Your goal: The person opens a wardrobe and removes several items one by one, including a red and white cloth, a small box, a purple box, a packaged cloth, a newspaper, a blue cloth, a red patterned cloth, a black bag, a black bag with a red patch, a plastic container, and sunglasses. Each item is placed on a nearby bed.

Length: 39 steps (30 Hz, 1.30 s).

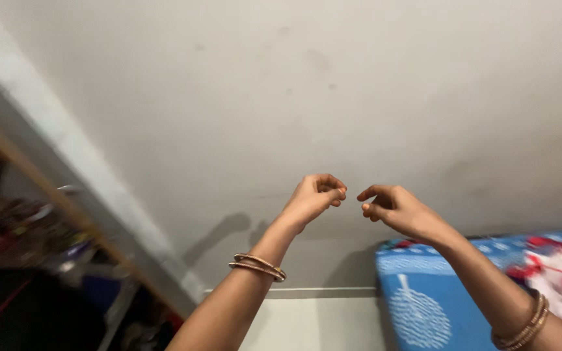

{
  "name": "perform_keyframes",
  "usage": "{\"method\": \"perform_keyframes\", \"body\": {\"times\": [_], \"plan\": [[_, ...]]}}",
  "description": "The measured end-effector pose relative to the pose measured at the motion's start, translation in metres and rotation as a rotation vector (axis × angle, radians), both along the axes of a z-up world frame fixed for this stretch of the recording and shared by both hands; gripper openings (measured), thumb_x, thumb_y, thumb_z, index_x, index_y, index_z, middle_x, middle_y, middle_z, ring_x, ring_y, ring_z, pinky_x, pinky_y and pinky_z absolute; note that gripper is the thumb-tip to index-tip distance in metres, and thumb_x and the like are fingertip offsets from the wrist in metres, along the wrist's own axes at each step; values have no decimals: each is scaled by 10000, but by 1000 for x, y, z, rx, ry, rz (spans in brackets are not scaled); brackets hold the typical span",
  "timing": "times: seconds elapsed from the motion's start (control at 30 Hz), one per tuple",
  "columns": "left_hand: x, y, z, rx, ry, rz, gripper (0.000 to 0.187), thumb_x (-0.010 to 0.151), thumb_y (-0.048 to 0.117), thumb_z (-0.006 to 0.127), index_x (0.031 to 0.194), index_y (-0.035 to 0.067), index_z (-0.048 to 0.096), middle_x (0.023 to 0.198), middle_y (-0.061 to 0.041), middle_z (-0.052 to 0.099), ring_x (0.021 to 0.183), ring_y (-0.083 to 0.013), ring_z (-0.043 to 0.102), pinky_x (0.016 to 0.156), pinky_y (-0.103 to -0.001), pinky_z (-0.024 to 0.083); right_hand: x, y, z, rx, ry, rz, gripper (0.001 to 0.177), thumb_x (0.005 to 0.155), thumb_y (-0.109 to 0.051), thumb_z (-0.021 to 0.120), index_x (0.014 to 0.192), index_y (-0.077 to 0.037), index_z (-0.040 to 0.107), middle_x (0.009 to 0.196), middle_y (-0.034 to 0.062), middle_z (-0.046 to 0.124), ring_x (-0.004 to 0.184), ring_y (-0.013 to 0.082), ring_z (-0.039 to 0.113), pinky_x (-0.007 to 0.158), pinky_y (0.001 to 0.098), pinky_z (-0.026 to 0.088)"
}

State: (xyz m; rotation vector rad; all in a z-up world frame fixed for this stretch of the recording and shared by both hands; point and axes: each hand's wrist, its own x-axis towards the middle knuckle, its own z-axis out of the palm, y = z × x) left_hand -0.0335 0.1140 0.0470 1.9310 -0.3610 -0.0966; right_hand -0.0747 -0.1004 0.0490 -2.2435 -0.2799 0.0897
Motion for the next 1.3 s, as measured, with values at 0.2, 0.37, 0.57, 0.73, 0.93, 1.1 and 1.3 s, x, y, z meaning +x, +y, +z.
{"method": "perform_keyframes", "body": {"times": [0.2,0.37,0.57,0.73,0.93,1.1,1.3], "plan": [[-41,154,37,-156,-49,185,267,901,295,705,992,45,712,911,-67,768,899,-158,730,844,-328,549,-10,148,30,-77,-30,302,384,923,-287,634,1247,-83,667,934,95,802,873,197,744,832,375,584],[-78,266,52,-205,-138,280,242,918,304,711,936,63,705,871,-59,751,893,-160,726,855,-337,558,-24,264,44,-85,-65,533,344,918,-271,624,1210,-99,685,895,85,794,867,209,749,819,385,592],[-114,380,54,-397,-259,551,192,934,281,693,927,90,715,829,-44,744,832,-156,725,810,-336,571,-38,394,37,-52,-95,771,321,911,-262,656,1169,-80,712,827,97,782,809,207,726,801,374,581],[-122,492,32,-680,-368,978,128,913,239,718,939,113,712,812,-36,746,736,-144,715,684,-286,560,-41,496,19,133,-52,1001,312,898,-214,698,1152,-33,699,864,52,775,809,150,723,773,350,578],[-156,614,-25,-770,-345,1357,97,910,216,705,964,136,706,838,-18,753,732,-134,702,632,-276,513,-31,599,-5,255,157,1149,308,900,-192,702,1156,-20,700,883,79,770,804,129,705,758,310,582],[-192,678,-58,-825,-238,1520,124,917,212,648,1002,145,707,874,-3,753,767,-130,695,698,-311,521,-21,671,-21,343,408,1181,290,934,-183,680,1169,-13,691,894,96,738,775,145,683,709,295,574],[-213,730,-78,-869,-121,1579,158,928,207,619,1034,144,717,927,-2,750,817,-140,687,806,-368,530,-11,739,-51,344,473,1195,293,939,-205,635,1175,-38,684,921,93,772,776,148,719,674,280,562]]}}
